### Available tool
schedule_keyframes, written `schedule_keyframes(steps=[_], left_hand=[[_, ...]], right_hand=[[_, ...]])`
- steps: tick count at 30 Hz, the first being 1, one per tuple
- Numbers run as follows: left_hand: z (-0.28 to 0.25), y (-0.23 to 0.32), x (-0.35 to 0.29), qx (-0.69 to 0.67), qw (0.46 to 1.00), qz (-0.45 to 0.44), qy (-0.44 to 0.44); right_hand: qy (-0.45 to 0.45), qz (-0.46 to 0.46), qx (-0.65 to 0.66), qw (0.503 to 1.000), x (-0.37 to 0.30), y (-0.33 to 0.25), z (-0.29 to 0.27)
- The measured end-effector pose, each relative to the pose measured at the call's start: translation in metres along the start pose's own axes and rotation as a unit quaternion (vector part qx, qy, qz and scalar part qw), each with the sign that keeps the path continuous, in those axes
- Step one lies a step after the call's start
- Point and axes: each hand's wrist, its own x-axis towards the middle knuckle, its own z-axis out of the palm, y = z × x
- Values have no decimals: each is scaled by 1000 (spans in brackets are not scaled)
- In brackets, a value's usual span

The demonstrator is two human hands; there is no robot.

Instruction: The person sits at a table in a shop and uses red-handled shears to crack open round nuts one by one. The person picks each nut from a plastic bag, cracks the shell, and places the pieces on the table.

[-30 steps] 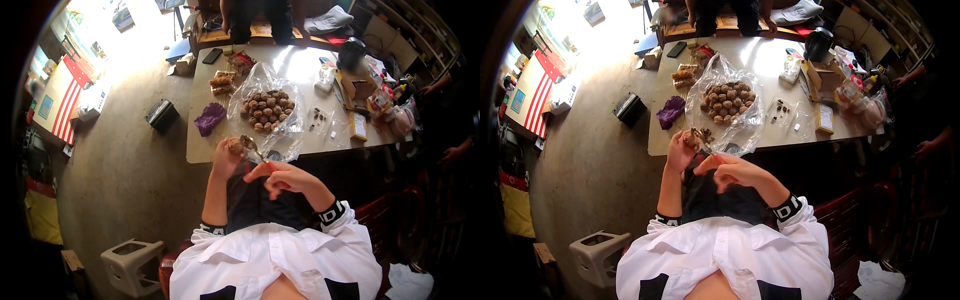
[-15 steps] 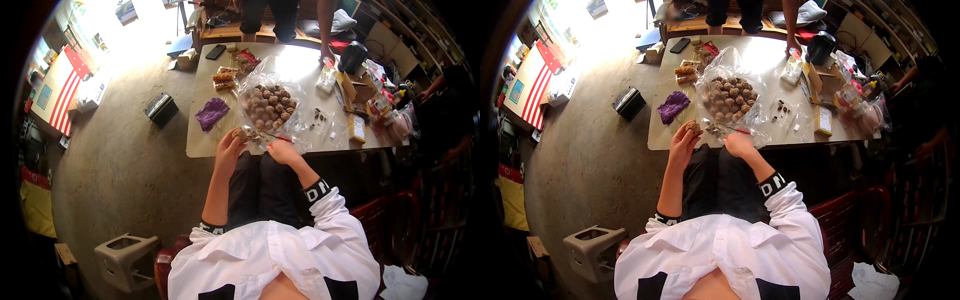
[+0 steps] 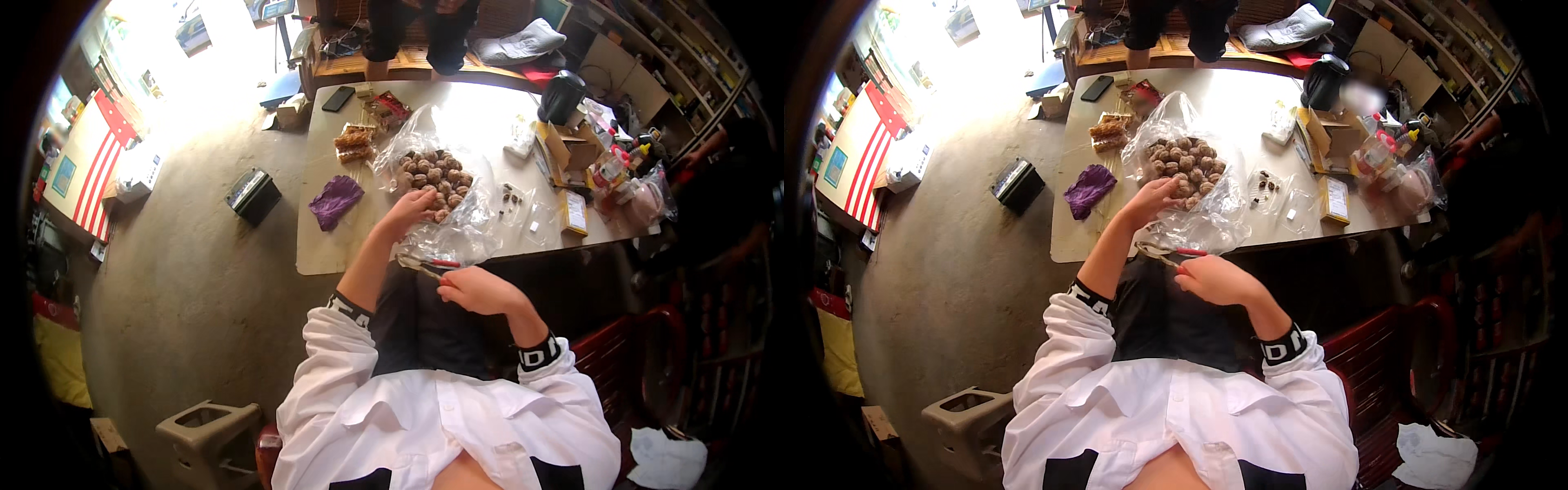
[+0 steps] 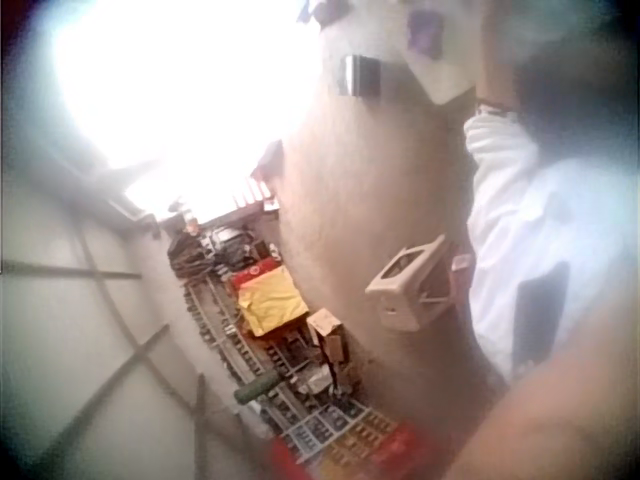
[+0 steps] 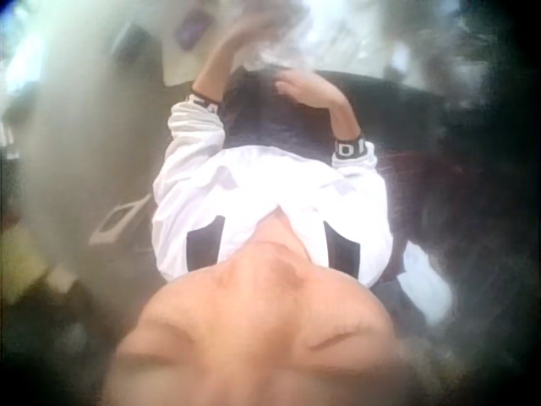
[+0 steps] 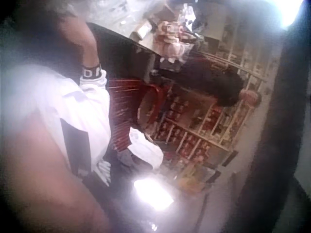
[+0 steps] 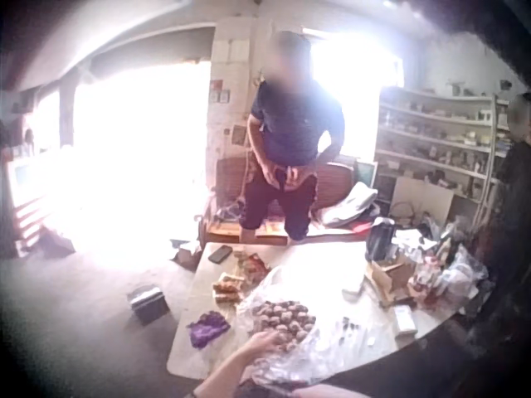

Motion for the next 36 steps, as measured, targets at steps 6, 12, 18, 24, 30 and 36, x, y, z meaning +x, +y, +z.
schedule_keyframes(steps=[6, 12, 18, 24, 30, 36], left_hand=[[-29, -33, -43, -43, 971, -122, 201], [-42, -74, -102, -31, 956, -111, 269], [-46, -70, -130, -92, 957, -3, 273], [-10, -44, -144, -115, 957, 154, 218], [13, -36, -143, 37, 942, 206, 262], [38, -10, -150, 277, 883, 266, 270]], right_hand=[[142, 2, 38, 989, -16, -2, -46], [159, 56, -179, 969, 79, 45, -4], [162, 121, -250, 947, 119, 73, 67], [251, 119, -98, 956, 113, 67, 90], [299, -80, 267, 913, 89, 32, 70], [236, -176, 442, 847, 82, 15, 61]])
